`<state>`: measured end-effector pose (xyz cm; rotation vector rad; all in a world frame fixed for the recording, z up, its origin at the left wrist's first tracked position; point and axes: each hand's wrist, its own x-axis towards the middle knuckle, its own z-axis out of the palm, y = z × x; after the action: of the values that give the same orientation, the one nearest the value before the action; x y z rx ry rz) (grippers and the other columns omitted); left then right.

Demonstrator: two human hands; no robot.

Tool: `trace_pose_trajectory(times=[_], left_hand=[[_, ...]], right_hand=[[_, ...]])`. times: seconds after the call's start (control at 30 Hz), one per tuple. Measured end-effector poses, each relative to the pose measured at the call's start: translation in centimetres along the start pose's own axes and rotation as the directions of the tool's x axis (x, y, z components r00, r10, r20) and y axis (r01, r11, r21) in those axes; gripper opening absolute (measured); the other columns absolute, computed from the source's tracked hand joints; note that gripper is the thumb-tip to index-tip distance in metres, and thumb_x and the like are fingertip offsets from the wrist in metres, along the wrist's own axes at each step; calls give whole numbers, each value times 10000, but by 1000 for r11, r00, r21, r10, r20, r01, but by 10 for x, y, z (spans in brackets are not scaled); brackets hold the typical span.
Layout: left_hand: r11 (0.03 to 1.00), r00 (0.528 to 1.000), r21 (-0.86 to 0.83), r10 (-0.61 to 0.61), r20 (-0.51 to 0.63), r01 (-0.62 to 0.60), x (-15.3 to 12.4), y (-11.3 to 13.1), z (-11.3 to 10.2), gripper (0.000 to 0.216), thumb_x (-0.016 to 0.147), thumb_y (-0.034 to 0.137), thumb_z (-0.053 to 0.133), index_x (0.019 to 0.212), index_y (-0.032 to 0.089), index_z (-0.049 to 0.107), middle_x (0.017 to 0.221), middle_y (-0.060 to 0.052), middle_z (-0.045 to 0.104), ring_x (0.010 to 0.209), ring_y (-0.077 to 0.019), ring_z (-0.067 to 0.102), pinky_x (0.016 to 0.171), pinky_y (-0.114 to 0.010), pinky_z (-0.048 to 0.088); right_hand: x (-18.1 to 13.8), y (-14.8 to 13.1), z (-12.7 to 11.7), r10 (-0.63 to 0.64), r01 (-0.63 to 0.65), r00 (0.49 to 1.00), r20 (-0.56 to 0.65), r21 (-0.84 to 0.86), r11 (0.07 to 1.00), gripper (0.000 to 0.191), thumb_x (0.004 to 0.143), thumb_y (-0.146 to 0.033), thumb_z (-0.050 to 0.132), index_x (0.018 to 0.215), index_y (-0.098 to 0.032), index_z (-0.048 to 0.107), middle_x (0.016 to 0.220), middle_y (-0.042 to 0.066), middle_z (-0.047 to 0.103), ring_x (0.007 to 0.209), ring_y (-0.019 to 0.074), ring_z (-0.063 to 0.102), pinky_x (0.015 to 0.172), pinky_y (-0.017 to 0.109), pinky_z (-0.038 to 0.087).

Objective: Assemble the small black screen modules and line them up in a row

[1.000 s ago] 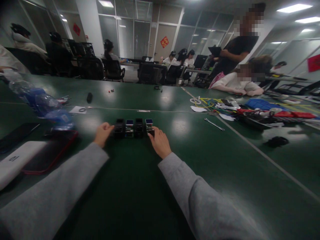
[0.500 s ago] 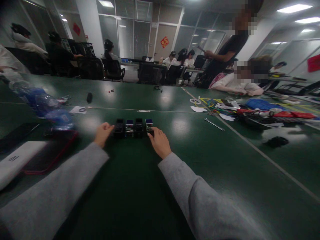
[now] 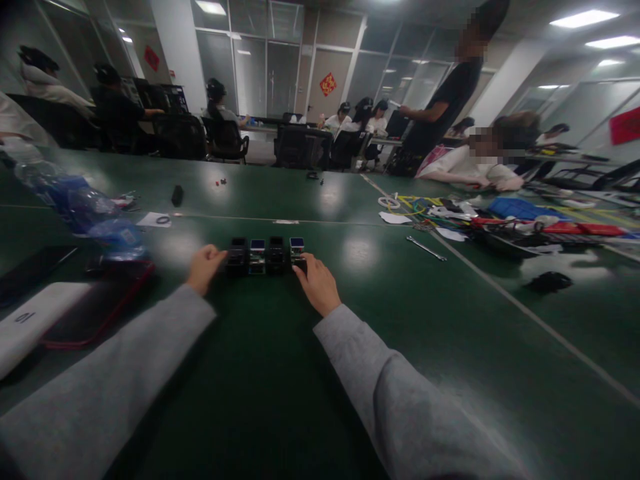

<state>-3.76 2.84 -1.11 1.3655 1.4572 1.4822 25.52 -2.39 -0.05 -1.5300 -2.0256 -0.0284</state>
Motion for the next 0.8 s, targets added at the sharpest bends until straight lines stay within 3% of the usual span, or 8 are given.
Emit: trace_pose_trajectory(times=[0.43, 0.67, 0.8], left_hand=[[1000, 1000, 16, 7, -5, -7, -3, 6, -1, 335, 733, 196, 604, 563, 192, 315, 521, 74, 343, 488, -77, 336, 503, -201, 284], [999, 1000, 34, 15, -8, -15, -3, 7, 0, 342, 736, 189, 605, 557, 191, 314, 519, 73, 339, 488, -77, 330, 501, -205, 274], [999, 1000, 40, 22, -3, -22, -3, 7, 0, 344, 739, 199, 604, 561, 190, 310, 522, 72, 337, 492, -78, 327, 502, -204, 275]], right_hand=[[0, -1, 0, 14, -13, 1000, 9, -40, 999, 337, 992, -402, 394, 1238, -177, 442, 1036, 110, 613, 910, 265, 601, 784, 395, 501], [1, -1, -1, -112, 110, 993, -20, -88, 990, 360, 978, -338, 438, 1307, -194, 430, 1208, 119, 530, 1111, 277, 500, 925, 425, 453], [1, -1, -2, -127, 129, 992, 19, -116, 985, 341, 975, -318, 444, 1301, -222, 460, 1184, 114, 528, 1098, 276, 499, 911, 429, 460]])
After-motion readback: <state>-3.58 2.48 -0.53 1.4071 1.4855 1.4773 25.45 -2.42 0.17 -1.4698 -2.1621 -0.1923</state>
